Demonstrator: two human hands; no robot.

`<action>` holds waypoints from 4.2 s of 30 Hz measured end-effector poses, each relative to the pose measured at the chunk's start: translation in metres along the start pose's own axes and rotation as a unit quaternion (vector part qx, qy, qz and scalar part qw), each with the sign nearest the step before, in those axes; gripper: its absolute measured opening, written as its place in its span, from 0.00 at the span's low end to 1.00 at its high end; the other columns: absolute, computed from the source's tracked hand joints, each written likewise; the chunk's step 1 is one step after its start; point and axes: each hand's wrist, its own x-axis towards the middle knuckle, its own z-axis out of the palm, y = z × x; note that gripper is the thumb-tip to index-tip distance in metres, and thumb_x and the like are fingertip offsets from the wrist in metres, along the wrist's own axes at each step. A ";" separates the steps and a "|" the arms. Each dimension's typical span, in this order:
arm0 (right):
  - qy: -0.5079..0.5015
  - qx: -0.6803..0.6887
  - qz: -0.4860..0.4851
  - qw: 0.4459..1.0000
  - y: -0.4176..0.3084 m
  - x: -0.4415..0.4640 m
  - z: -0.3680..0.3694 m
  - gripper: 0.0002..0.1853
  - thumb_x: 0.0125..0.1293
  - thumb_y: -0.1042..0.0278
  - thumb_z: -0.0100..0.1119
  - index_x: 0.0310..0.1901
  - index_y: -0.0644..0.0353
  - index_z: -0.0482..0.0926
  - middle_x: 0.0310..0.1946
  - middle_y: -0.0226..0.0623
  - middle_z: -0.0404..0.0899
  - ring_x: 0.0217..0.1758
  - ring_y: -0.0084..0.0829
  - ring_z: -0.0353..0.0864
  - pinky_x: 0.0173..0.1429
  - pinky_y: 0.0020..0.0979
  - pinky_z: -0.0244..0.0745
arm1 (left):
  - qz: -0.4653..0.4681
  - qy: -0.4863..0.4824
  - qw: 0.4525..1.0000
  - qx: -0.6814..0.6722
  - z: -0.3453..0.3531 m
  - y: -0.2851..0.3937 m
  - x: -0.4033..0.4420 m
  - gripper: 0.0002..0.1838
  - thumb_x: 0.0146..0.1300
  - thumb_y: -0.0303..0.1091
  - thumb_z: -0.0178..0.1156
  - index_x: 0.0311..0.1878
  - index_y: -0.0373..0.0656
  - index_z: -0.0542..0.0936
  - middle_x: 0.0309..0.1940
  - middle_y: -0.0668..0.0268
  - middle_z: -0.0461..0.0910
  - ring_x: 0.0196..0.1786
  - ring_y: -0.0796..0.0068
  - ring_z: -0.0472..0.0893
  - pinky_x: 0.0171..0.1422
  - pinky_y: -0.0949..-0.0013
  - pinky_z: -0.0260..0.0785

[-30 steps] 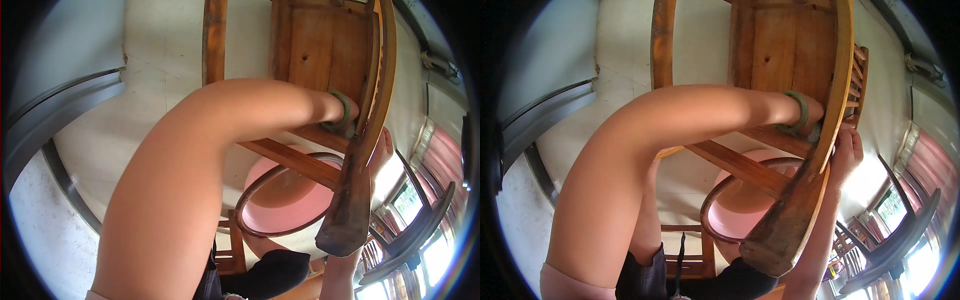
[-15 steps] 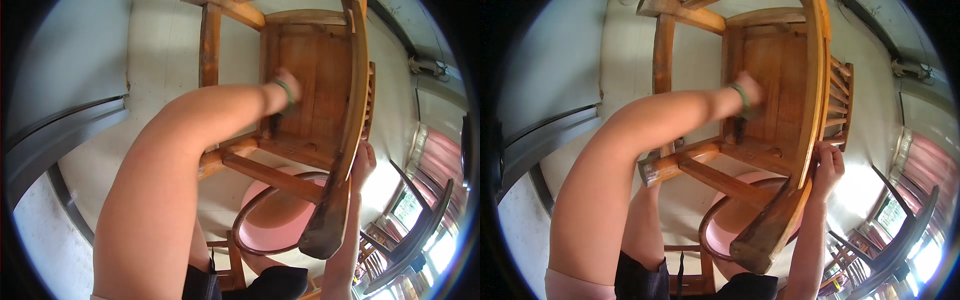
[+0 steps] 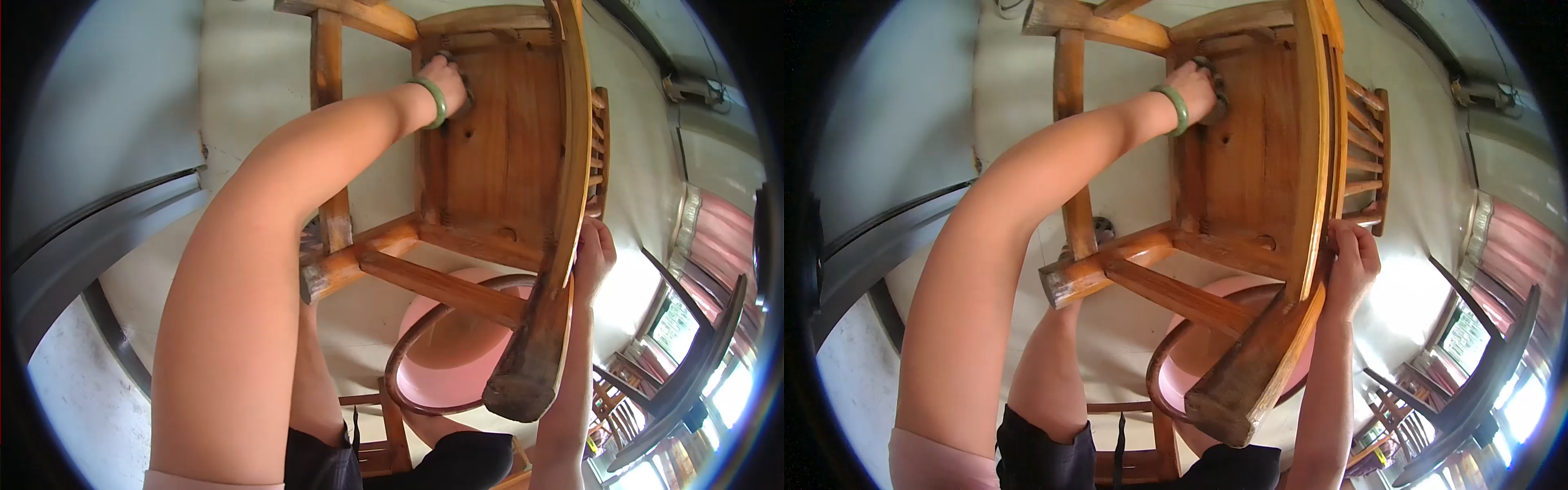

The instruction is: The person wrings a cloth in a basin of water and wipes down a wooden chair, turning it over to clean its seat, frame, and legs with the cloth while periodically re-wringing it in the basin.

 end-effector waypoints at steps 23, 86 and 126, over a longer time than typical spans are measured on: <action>-0.012 0.025 0.006 1.000 0.007 0.000 0.001 0.06 0.57 0.74 0.51 0.30 0.67 0.77 0.25 0.30 0.75 0.31 0.19 0.72 0.39 0.20 0.66 | 0.180 -0.192 0.919 -0.295 -0.084 0.025 -0.064 0.12 0.43 0.28 0.56 0.35 0.41 0.76 0.32 0.56 0.77 0.38 0.56 0.77 0.38 0.58 0.69; -0.009 0.022 -0.001 1.000 0.005 0.003 0.002 0.06 0.55 0.74 0.52 0.30 0.67 0.77 0.25 0.29 0.75 0.31 0.18 0.71 0.39 0.18 0.65 | -0.118 -0.058 0.976 -0.175 -0.018 -0.006 -0.041 0.14 0.49 0.23 0.51 0.41 0.30 0.75 0.47 0.49 0.69 0.47 0.51 0.71 0.50 0.62 0.68; -0.014 0.031 -0.004 0.999 0.008 0.001 0.000 0.06 0.57 0.73 0.53 0.31 0.67 0.76 0.26 0.33 0.77 0.28 0.20 0.74 0.35 0.18 0.69 | 0.136 0.037 0.855 -0.499 -0.039 0.130 -0.035 0.20 0.41 0.25 0.57 0.41 0.53 0.80 0.45 0.57 0.68 0.50 0.55 0.69 0.53 0.61 0.65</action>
